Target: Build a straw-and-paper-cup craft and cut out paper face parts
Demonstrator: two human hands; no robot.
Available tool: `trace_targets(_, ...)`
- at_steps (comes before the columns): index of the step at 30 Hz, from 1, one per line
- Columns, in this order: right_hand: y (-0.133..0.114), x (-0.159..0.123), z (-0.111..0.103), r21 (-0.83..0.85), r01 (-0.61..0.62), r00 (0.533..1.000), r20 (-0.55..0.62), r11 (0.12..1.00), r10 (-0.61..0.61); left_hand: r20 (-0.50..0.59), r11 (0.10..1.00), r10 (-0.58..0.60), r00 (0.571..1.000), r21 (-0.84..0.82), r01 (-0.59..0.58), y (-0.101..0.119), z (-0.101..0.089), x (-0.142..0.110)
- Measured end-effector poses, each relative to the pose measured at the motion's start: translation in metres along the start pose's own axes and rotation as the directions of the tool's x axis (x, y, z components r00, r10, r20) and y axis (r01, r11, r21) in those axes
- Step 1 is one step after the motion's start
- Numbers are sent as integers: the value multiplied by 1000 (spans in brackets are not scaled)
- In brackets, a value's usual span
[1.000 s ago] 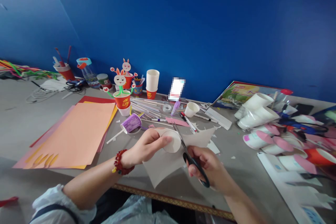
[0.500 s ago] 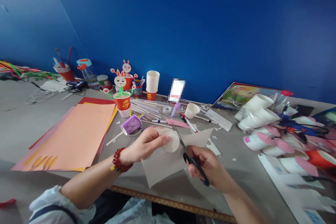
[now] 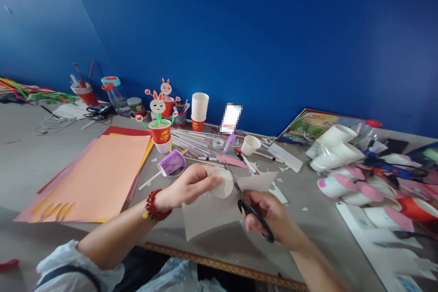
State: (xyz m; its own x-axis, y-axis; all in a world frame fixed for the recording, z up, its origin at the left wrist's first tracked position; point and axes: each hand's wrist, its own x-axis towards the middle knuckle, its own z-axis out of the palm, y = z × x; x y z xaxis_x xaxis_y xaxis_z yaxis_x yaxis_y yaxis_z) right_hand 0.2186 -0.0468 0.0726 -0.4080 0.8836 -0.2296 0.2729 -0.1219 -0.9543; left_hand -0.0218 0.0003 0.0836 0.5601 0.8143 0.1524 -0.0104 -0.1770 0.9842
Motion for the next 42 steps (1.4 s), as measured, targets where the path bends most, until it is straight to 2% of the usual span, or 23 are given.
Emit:
trace_targets(3,-7,-1,4,39,7,1000,30,999,-8,49,1000,-11,999,-2,11,-2,2,-1)
trace_targets(7,-5,-1,4,17,39,999,22,999,-40,47,1000,27,999,1,-27,-5,4,-3)
trace_targets(22,4,-1,2,10,78,997,13,997,-79,63,1000,-2,998,15,2,-3,2,-3)
trace_targets(27,2,0,2,-19,82,997,16,996,-82,55,1000,12,998,20,-13,-2,0,-3)
trace_targets(33,2,2,3,2,31,999,10,1000,-31,69,997,29,997,63,-33,1,-4,-3)
trace_targets(42,9,4,-2,-54,75,997,18,996,-74,99,996,8,995,91,-17,-1,-8,-1)
